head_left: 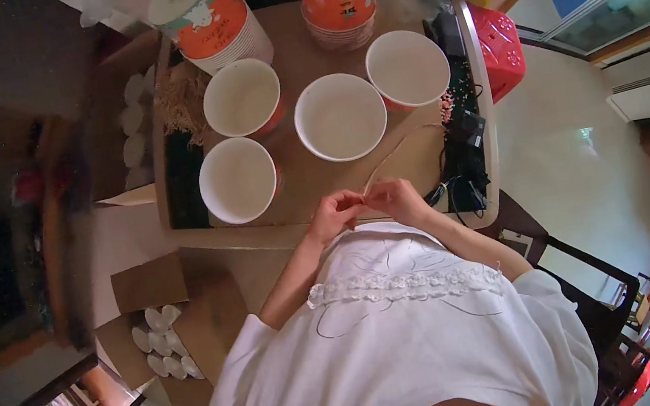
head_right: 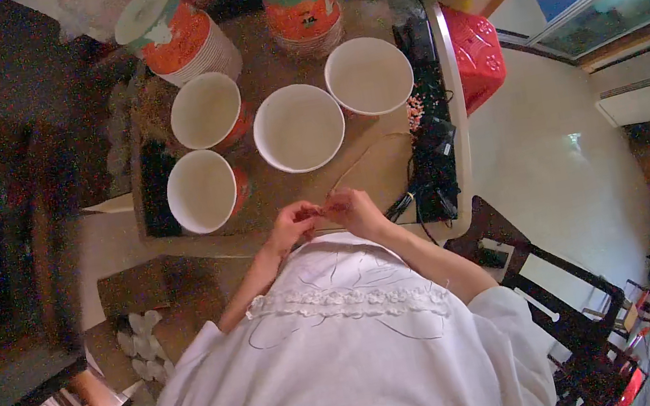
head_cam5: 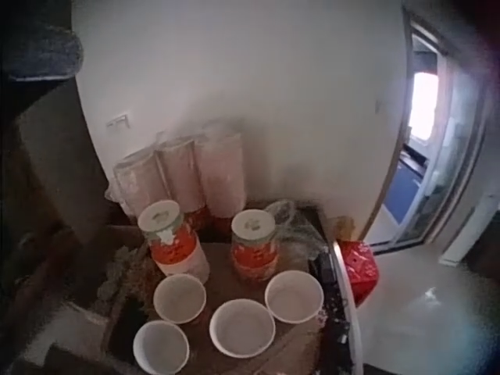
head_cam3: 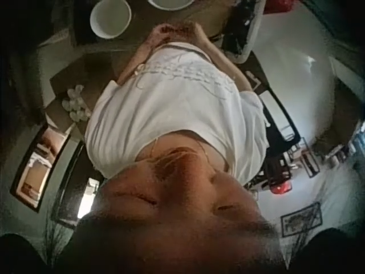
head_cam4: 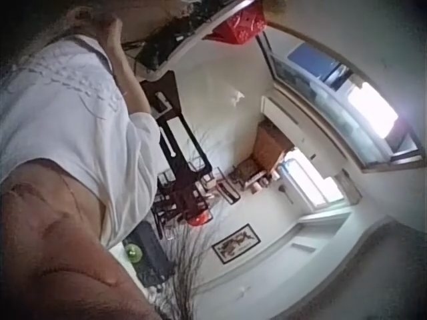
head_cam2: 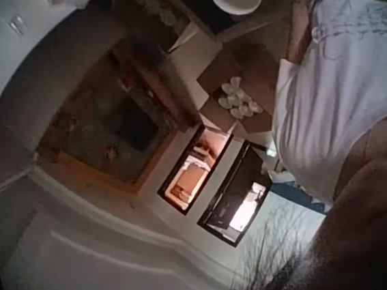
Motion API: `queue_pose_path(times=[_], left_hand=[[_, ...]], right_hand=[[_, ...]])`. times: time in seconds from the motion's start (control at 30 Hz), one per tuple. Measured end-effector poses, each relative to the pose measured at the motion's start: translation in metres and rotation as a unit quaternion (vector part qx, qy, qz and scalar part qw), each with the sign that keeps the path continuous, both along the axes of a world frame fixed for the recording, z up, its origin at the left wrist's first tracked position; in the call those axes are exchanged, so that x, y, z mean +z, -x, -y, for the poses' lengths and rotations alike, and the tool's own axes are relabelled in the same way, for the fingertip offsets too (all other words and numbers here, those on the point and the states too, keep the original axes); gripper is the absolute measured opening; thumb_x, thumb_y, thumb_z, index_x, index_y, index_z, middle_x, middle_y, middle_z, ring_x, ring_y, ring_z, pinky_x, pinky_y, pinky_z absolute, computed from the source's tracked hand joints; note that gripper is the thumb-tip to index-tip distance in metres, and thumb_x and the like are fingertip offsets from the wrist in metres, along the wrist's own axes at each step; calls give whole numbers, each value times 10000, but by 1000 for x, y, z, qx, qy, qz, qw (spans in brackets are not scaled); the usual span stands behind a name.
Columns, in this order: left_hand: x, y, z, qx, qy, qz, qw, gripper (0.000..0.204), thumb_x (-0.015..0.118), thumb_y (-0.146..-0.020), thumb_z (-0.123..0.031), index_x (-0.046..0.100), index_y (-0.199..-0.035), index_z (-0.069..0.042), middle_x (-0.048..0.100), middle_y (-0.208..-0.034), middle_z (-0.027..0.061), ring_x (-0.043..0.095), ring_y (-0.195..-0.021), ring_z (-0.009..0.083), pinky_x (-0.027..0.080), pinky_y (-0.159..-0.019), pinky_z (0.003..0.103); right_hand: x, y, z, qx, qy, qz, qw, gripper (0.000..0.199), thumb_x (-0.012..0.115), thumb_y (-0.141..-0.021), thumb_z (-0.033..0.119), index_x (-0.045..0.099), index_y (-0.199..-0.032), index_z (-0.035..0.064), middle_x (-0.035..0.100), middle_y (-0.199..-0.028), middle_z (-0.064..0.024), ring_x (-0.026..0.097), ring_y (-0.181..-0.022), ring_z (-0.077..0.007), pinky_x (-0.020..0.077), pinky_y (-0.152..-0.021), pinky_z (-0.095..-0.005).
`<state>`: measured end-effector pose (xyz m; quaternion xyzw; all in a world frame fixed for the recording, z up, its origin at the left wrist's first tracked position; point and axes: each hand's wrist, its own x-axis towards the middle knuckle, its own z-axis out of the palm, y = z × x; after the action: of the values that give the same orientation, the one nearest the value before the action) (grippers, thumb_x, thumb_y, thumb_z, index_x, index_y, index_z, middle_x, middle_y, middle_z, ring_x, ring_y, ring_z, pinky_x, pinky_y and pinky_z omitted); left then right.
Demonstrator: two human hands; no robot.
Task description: Stringing together decorative paper bowls for packaging.
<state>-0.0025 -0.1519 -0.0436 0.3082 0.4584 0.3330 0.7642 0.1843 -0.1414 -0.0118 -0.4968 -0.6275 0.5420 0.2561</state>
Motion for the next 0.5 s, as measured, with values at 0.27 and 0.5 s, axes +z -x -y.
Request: queue_pose_path(times=[0.27, 0.5], left_hand=[[13, 13, -6, -47, -39, -48, 997, 171, 641, -797, -71, 622, -967, -59, 603, -749, -10, 490, -535, 25, 414, -473, 185], [22, -34, -16, -63, -255, -1, 965, 155, 613, -831, -63, 648, -980, -44, 622, -828, 0, 480, -535, 32, 384, -462, 184]], right_hand=[[40, -41, 1, -81, -3, -54, 995, 69, 666, -760, 2, 612, -803, -5, 561, -789, -66, 553, -738, -149, 454, -645, -273], [36, -31, 3, -92, -36, -93, 991, 56, 662, -749, -5, 610, -771, -1, 569, -805, -71, 561, -774, -162, 447, -678, -274]])
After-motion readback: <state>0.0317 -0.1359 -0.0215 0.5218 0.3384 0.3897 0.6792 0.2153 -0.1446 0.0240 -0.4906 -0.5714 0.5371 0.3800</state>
